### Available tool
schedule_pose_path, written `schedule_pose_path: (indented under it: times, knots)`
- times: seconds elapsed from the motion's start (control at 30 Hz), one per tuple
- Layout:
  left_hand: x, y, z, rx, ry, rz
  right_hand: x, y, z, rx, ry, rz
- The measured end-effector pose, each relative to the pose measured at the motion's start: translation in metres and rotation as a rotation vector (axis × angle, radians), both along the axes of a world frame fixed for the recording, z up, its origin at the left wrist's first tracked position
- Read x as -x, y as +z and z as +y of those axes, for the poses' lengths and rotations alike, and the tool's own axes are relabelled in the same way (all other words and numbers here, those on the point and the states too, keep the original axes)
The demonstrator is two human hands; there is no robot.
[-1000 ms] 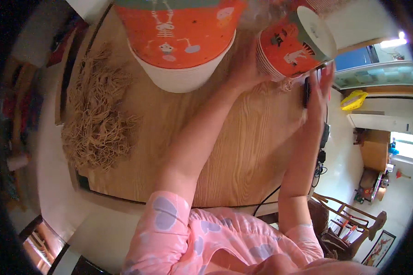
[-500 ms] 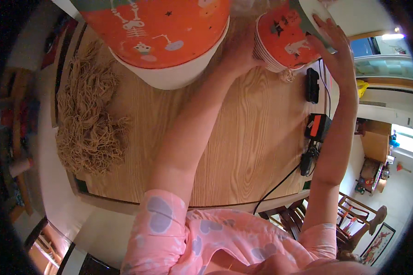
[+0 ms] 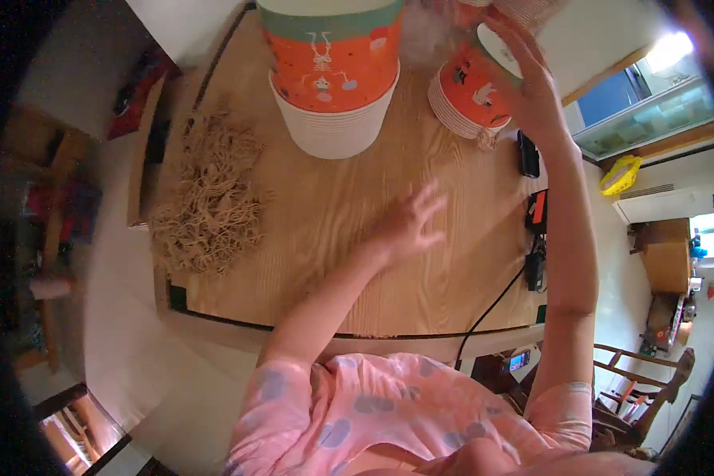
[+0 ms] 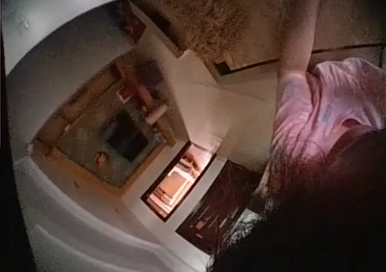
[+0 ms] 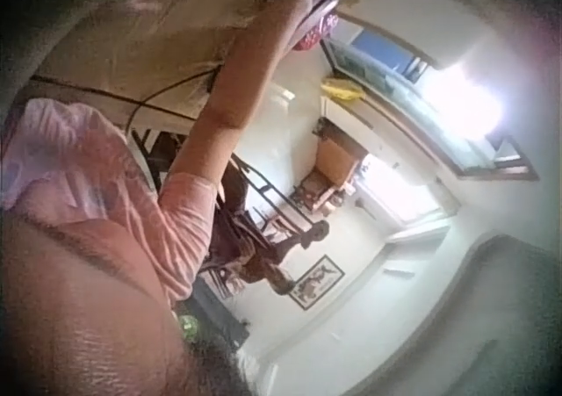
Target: Assembling paper buckets by attaching elastic strings through pre-punched holes.
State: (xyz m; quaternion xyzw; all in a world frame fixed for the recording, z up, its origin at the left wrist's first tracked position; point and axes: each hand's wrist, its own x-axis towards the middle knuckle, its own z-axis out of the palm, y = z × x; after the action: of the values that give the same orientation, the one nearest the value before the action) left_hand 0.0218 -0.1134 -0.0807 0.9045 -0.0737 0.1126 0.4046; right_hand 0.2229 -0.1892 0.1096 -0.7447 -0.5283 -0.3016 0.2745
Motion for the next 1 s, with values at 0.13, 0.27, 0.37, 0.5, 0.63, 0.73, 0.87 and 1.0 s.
schedule_pose_path:
  times: [0.13,0.27,0.37,0.5,0.63,0.73,0.87,1.0]
  knots:
    - [0.083,0.082,0.041,0.536,-0.447,-0.005,0.076,0.057,0.049,0.002,0.14,0.136]
    - [0.087,0.132,0.067,0.021,0.189,-0.148,0.071,0.066,0.089,0.4,0.086,0.086]
    - [0.061,0.108,0.099,-0.391,0.352,-0.326,0.077,0.068,0.108,0.396,0.13,0.063]
    - [0.042,0.095,0.105,-0.633,0.356,-0.286,0.075,0.057,0.104,0.201,0.204,0.012]
    - [0.037,0.091,0.105,-0.686,0.395,-0.254,0.082,0.064,0.102,0.279,0.186,0.108]
    - [0.039,0.097,0.097,-0.685,0.426,-0.279,0.082,0.067,0.102,0.267,0.197,0.186]
    - [0.031,0.08,0.099,-0.654,0.454,-0.371,0.074,0.059,0.109,0.175,0.309,0.17]
    - [0.032,0.082,0.099,-0.576,0.491,-0.488,0.082,0.062,0.111,0.165,0.306,0.187]
